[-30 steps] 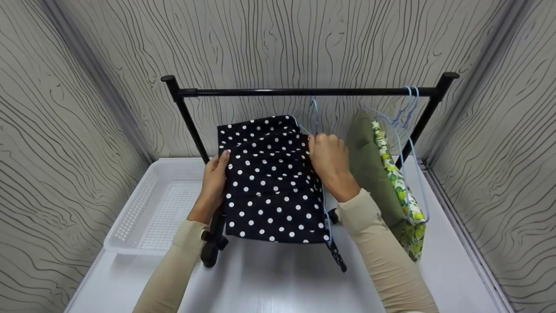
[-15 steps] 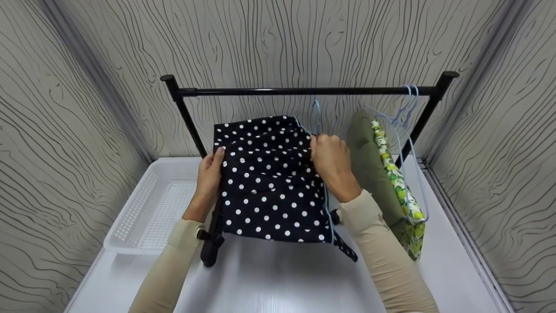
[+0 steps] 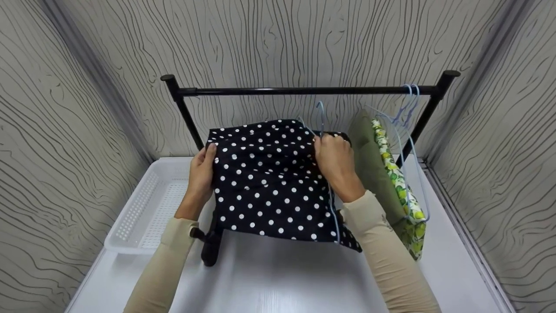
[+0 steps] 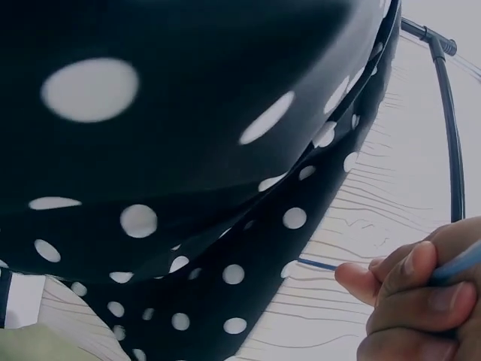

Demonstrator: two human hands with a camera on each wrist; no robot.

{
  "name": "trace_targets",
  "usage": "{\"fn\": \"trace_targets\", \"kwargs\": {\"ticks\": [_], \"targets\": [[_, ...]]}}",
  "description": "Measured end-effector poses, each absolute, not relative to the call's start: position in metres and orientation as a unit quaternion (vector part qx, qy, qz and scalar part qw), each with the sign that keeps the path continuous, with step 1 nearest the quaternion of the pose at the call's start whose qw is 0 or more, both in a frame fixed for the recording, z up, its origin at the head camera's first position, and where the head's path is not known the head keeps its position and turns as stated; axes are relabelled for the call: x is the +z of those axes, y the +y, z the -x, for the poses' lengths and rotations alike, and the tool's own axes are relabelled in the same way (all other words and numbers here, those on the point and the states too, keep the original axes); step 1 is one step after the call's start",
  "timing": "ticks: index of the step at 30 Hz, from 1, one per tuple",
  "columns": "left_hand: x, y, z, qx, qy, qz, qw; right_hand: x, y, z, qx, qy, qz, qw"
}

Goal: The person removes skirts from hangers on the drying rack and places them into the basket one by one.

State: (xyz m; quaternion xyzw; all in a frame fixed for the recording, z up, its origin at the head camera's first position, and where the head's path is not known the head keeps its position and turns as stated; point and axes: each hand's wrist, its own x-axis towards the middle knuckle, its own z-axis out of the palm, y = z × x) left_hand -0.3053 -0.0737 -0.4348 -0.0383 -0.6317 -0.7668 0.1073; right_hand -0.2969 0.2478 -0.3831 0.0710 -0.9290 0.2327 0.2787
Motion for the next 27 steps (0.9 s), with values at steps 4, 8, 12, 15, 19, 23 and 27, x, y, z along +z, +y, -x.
{"fn": "trace_targets", "kwargs": {"ticks": [4,8,12,15,19,23,27], "targets": [[-0.431,-0.075,0.304,-0.777,-0.62,0.048,0.092,-0.384,0.248,0.297,0.235,-0.929,-0.066,0.279],[-0.428,-0.076,0.301,-0.788,-0.608,0.077,0.058,-0.384,0.247,0.298,0.231,-0.929,-0.068,0.28],[-0.426,-0.078,0.299,-0.784,-0.612,0.091,0.053,-0.383,0.247,0.298,0.231,-0.929,-0.067,0.281],[-0.424,-0.079,0.3,-0.769,-0.627,0.081,0.091,-0.381,0.248,0.298,0.237,-0.929,-0.062,0.278],[-0.422,-0.081,0.3,-0.743,-0.649,0.068,0.147,-0.38,0.248,0.297,0.243,-0.929,-0.057,0.274],[-0.42,-0.081,0.3,-0.727,-0.658,0.064,0.184,-0.38,0.249,0.298,0.243,-0.928,-0.059,0.275],[-0.418,-0.082,0.3,-0.707,-0.669,0.067,0.219,-0.381,0.249,0.298,0.244,-0.928,-0.06,0.276]]}}
